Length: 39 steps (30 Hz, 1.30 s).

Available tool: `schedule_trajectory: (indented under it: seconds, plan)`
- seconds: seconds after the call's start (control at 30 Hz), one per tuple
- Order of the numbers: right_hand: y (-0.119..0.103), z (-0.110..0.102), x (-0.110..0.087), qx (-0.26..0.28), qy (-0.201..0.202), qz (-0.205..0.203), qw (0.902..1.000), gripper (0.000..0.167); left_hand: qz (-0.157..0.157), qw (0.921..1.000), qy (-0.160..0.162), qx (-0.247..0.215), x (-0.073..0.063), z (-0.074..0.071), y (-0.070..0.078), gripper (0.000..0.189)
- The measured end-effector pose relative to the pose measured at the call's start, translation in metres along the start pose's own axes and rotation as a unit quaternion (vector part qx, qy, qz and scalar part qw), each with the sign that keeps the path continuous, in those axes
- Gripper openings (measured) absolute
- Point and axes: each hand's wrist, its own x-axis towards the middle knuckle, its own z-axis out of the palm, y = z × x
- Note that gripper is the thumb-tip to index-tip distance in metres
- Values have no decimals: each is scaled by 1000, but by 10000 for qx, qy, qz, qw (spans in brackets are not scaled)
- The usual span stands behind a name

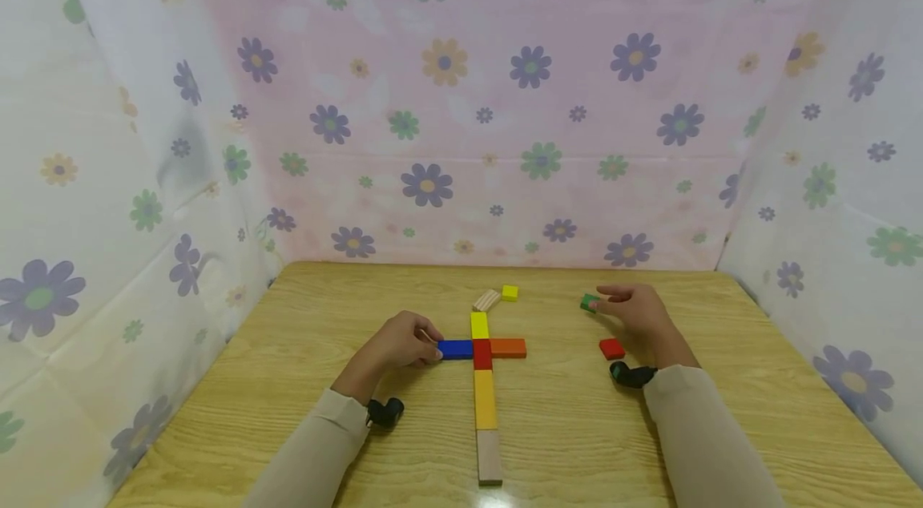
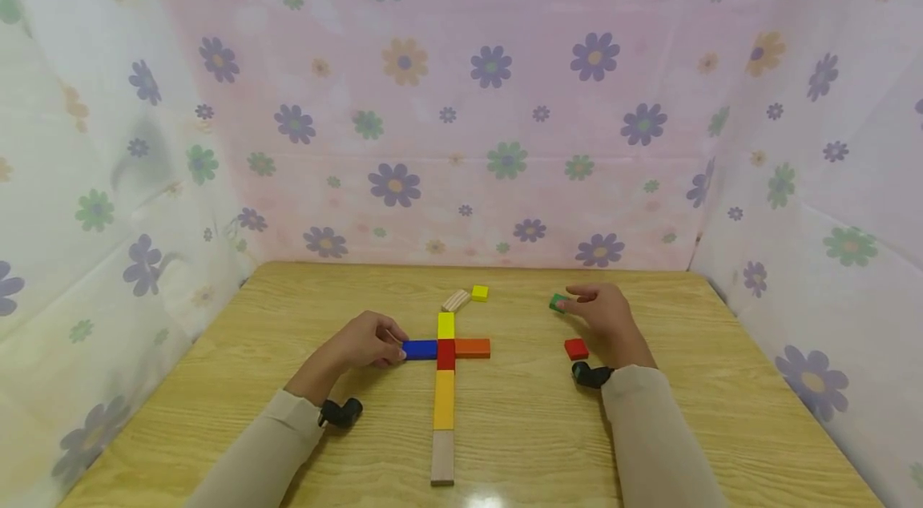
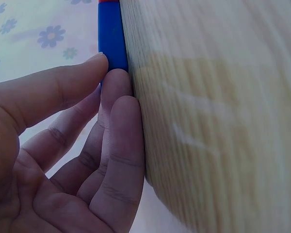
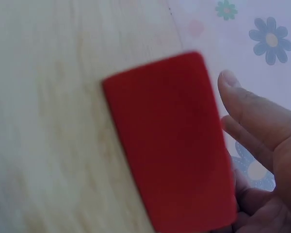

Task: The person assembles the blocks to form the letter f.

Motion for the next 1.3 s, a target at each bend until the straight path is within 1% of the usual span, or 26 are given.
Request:
schedule_trajectory:
  seconds: [0.07,0.3,0.4,0.57,0.93,1.2,1.3]
  plan:
    - [0,0,1,15,-36,80,10000,63,-5,10000,9,-17,0,0,-1,22]
    - [4,2,5,-240,-11,88,9997,59,27,10000,10,-55,-1,-1,-1,21]
    - [6,2,6,-189,52,241,9995,57,55,10000,-7,-33,-1,0,-1,21]
    - [7,1,7,-157,67,289,9994,56,33,10000,-3,-43,0,0,0,21]
    - [2,2,6,-277,221,265,9990,53,4,10000,32,-28,0,1,-1,19]
    - [-3,2,8,-276,198,241,9991,54,23,10000,54,27,0,1,-1,18]
    - [-7,3,9,-328,251,208,9989,53,36,10000,58,22,0,0,-2,18]
